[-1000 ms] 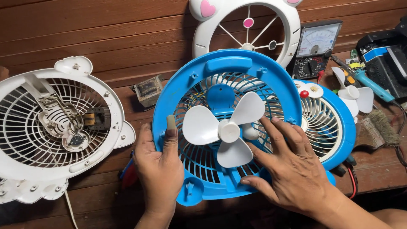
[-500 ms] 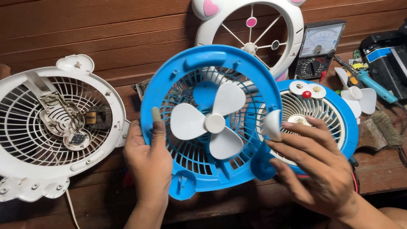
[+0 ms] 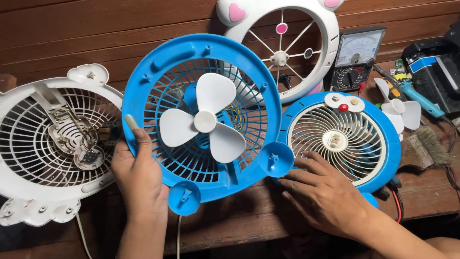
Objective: Cleaning and maintaining small portable fans using a cloth and a brush on a repair bench.
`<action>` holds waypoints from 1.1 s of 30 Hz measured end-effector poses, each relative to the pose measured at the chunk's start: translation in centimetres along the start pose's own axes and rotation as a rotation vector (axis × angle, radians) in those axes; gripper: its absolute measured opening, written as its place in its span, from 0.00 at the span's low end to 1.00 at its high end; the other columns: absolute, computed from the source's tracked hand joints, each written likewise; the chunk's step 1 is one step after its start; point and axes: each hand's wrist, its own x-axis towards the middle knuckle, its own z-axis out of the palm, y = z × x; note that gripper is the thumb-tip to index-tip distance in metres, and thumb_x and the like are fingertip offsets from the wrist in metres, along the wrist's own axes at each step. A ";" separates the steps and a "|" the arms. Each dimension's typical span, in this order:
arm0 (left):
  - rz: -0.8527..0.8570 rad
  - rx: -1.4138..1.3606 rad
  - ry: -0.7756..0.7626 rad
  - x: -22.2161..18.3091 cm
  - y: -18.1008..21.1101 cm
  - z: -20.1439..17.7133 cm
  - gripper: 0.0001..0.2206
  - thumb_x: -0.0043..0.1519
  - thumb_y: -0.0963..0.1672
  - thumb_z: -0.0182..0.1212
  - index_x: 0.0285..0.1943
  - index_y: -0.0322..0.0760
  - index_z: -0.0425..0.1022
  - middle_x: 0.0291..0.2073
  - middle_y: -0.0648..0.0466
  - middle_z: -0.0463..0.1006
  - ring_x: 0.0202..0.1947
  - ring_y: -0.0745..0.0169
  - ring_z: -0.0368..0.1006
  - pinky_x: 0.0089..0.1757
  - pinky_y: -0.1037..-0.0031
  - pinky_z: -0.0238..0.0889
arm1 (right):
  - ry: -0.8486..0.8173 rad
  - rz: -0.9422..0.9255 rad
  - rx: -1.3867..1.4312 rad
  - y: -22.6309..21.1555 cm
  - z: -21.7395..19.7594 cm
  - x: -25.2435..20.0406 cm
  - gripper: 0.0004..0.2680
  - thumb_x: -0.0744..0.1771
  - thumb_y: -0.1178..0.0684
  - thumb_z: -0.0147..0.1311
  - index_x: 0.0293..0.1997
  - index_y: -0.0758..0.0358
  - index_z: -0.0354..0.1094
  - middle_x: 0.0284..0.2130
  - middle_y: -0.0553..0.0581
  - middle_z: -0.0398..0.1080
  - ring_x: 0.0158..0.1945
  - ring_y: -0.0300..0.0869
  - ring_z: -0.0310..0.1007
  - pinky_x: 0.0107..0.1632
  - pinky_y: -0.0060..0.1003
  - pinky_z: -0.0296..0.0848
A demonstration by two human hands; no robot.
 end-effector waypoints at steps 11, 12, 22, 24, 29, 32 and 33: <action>0.041 0.013 0.109 1.5 -1.4 0.3 0.11 0.68 0.51 0.56 0.49 0.44 0.77 0.39 0.62 0.80 0.40 0.71 0.77 0.33 0.74 0.73 | 0.039 0.128 -0.156 1.8 -3.6 -0.6 0.12 0.63 0.48 0.63 0.50 0.51 0.76 0.59 0.56 0.72 0.65 0.53 0.69 0.68 0.60 0.60; 0.072 -0.006 0.109 1.8 -1.8 0.3 0.11 0.69 0.50 0.56 0.51 0.44 0.77 0.40 0.61 0.81 0.42 0.70 0.78 0.35 0.75 0.74 | 0.099 0.220 -0.193 2.4 -4.2 -1.0 0.12 0.64 0.49 0.62 0.50 0.57 0.76 0.55 0.58 0.75 0.63 0.53 0.69 0.67 0.55 0.64; 0.041 0.060 0.063 1.7 -2.1 1.2 0.12 0.70 0.51 0.53 0.51 0.41 0.70 0.43 0.58 0.79 0.44 0.68 0.76 0.46 0.74 0.73 | -0.058 1.044 -0.255 8.3 -7.3 -5.9 0.29 0.64 0.35 0.54 0.70 0.60 0.62 0.53 0.68 0.70 0.57 0.63 0.66 0.57 0.57 0.64; 0.014 0.049 0.033 1.8 -1.8 1.1 0.13 0.69 0.52 0.55 0.50 0.43 0.69 0.43 0.59 0.78 0.45 0.69 0.75 0.47 0.74 0.72 | -0.073 1.095 -0.238 8.6 -7.6 -5.7 0.30 0.64 0.34 0.55 0.70 0.63 0.60 0.58 0.69 0.67 0.61 0.63 0.64 0.59 0.58 0.64; 0.049 0.026 -0.002 2.1 -2.3 0.6 0.25 0.65 0.51 0.63 0.65 0.38 0.59 0.57 0.56 0.76 0.57 0.64 0.74 0.56 0.69 0.69 | -0.163 1.321 -0.194 9.7 -7.8 -5.6 0.32 0.64 0.32 0.52 0.73 0.62 0.50 0.63 0.74 0.64 0.65 0.66 0.64 0.61 0.63 0.65; 0.035 0.029 -0.022 1.2 -1.5 0.7 0.31 0.64 0.51 0.65 0.69 0.36 0.53 0.62 0.53 0.73 0.62 0.63 0.73 0.60 0.66 0.67 | -0.155 1.370 -0.125 11.2 -7.3 -6.6 0.32 0.64 0.33 0.52 0.72 0.63 0.51 0.62 0.70 0.65 0.66 0.62 0.64 0.62 0.60 0.64; 0.087 0.045 -0.013 1.1 -1.6 0.8 0.28 0.65 0.50 0.66 0.66 0.36 0.55 0.61 0.51 0.73 0.61 0.62 0.72 0.60 0.67 0.67 | -0.134 1.335 -0.111 11.8 -7.1 -7.1 0.33 0.64 0.33 0.54 0.71 0.67 0.53 0.62 0.71 0.65 0.66 0.61 0.63 0.61 0.58 0.64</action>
